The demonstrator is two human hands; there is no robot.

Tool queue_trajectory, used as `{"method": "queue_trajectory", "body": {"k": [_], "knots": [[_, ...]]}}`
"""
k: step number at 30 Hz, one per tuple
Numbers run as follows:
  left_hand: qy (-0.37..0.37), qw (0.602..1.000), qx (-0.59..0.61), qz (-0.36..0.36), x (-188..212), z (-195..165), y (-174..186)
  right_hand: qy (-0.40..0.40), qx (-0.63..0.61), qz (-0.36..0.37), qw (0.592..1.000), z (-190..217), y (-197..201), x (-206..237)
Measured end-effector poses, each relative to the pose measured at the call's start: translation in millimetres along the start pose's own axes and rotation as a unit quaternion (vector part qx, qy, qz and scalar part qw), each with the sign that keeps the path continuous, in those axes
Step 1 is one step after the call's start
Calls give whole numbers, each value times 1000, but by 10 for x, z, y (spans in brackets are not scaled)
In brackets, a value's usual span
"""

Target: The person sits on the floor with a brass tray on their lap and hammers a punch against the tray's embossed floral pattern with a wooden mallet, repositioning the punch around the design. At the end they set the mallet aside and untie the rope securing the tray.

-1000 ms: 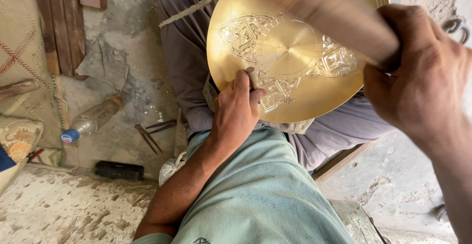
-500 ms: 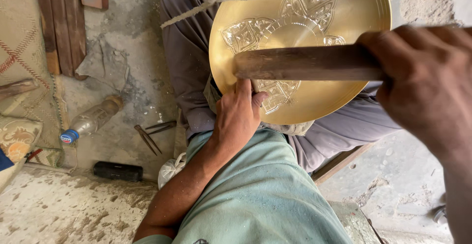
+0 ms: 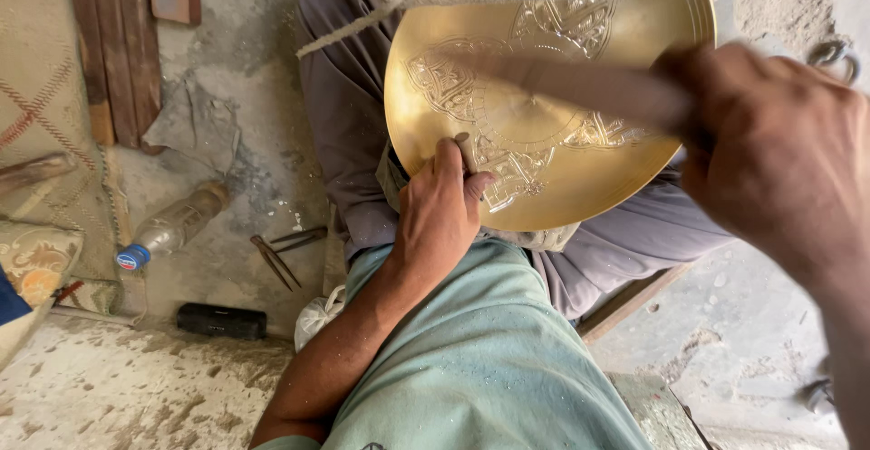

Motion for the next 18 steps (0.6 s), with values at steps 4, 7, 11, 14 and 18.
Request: {"method": "queue_trajectory", "body": {"k": [4,7,11,14,18], "knots": [[-11,1000,0,-15,11,7,24,165,98,-30,981,187,36,35],[-38,999,2,-38,6,-18,59,16,61,25,998,-20,-56,47],[15,1000,2,8,7,62,3,160,199,82,963,93,-168,75],[-2,1000,6,-10,4,25,24,134,91,-34,986,167,54,0],[3,1000,5,-1,-3,25,5,34,112,65,991,85,-2,-31]]}}
Point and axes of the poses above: each hand's wrist, its own x-axis away from the middle knuckle, its own y-axis out of the back of the hand, z = x × y, the point moved 7 cm from there along -x, towards the middle knuckle, and after that the axes turned 14 degrees about -z, right-handed, at the moved point
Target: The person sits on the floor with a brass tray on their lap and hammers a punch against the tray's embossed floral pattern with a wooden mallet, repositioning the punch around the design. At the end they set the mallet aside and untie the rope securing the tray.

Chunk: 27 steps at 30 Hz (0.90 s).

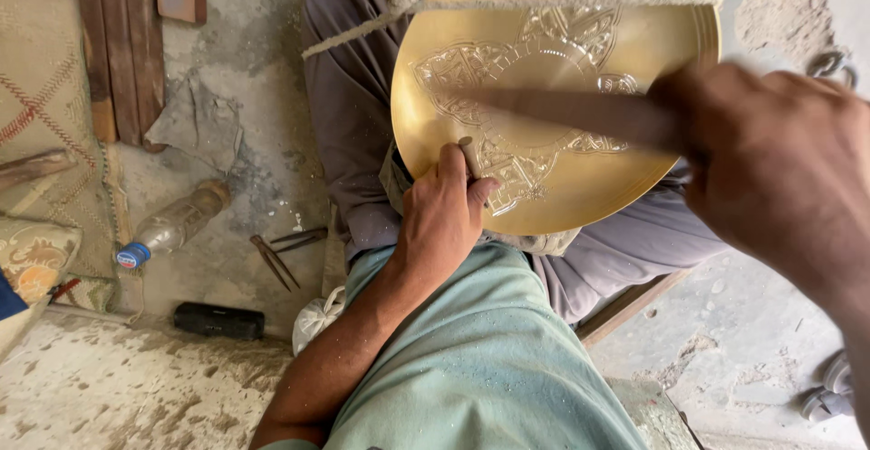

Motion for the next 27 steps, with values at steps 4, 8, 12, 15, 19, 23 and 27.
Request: {"method": "queue_trajectory", "body": {"k": [4,8,12,15,19,23,27], "knots": [[7,1000,-4,3,4,14,19,106,20,-73,991,127,150,-42],[-21,1000,14,-2,16,-50,50,11,-71,-125,990,-1,219,-55],[7,1000,24,18,5,-34,32,135,98,-151,974,171,187,-23],[-19,999,30,-1,-13,-77,59,50,0,-130,990,71,161,-30],[-30,999,25,-10,-15,-90,64,46,18,-62,997,13,60,-22],[1,1000,15,13,-18,-54,18,92,72,-100,988,12,68,-58],[-12,999,34,3,-38,-84,36,-3,36,-48,998,-125,-29,-92]]}}
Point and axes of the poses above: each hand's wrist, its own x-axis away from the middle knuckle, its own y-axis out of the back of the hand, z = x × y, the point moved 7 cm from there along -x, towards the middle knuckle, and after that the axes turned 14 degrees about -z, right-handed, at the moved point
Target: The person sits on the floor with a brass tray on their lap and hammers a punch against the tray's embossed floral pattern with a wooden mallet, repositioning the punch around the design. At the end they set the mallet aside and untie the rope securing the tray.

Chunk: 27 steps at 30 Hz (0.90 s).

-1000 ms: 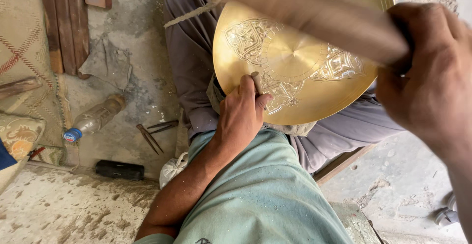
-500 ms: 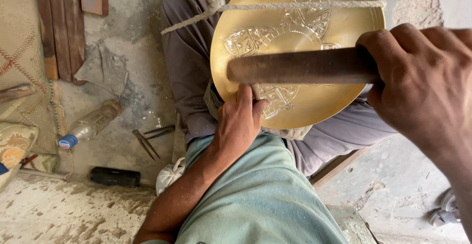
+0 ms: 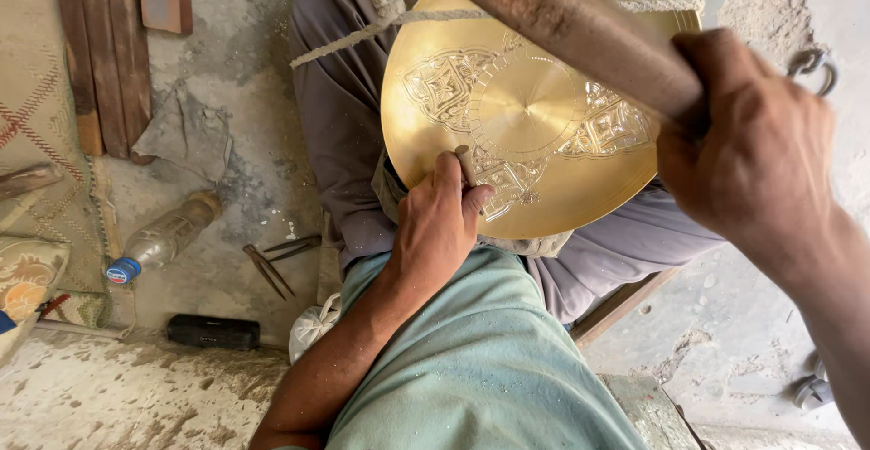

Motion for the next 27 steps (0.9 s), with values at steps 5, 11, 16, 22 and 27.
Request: {"method": "queue_trajectory", "body": {"k": [5,11,16,22,27], "knots": [[0,1000,-7,11,-2,6,-20,91,35,-38,995,72,56,33],[6,1000,-26,14,-15,30,-19,115,96,94,984,43,-203,86],[11,999,-16,30,-11,14,-9,10,17,27,999,8,-51,-26],[-11,999,-22,28,10,-18,-15,82,38,55,994,107,7,9],[-49,998,12,25,24,-50,11,10,-17,-75,997,-47,127,233]]}}
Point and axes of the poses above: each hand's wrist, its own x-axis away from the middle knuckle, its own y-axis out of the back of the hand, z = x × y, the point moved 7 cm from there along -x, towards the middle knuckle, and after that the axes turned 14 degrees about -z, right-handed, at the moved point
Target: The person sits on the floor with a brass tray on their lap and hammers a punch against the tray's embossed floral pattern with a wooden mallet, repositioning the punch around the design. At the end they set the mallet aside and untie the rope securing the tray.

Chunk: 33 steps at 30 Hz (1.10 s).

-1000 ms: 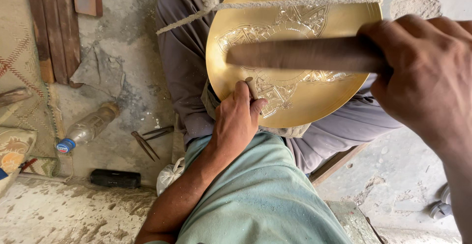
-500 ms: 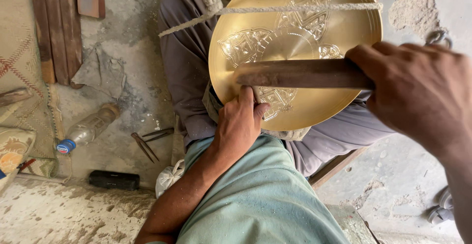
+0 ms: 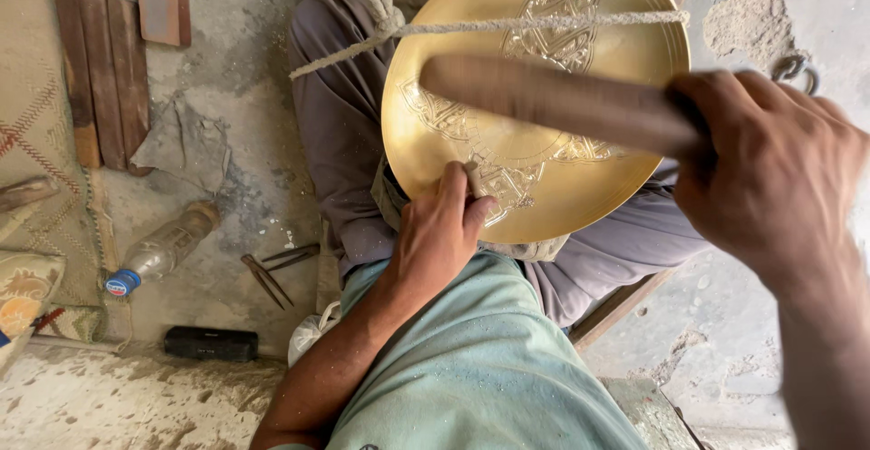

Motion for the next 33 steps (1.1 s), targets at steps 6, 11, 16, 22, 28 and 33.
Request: {"method": "queue_trajectory", "body": {"k": [6,11,16,22,28,33], "knots": [[60,967,217,-118,-22,237,684,-309,-248,-111,912,-412,-233,884],[64,962,139,-225,-45,266,1236,-549,-341,-131,752,-465,-996,1991],[52,965,101,-236,-19,147,1338,-619,-277,-15,735,-92,-1234,2841],[43,964,-52,-258,375,653,1672,-512,-328,-108,787,347,-974,2841],[9,940,-285,-188,1301,1476,1757,-470,-370,-163,785,816,-837,2649],[84,971,-214,-66,1812,1717,1278,-410,-523,-180,725,1248,-864,2518]]}}
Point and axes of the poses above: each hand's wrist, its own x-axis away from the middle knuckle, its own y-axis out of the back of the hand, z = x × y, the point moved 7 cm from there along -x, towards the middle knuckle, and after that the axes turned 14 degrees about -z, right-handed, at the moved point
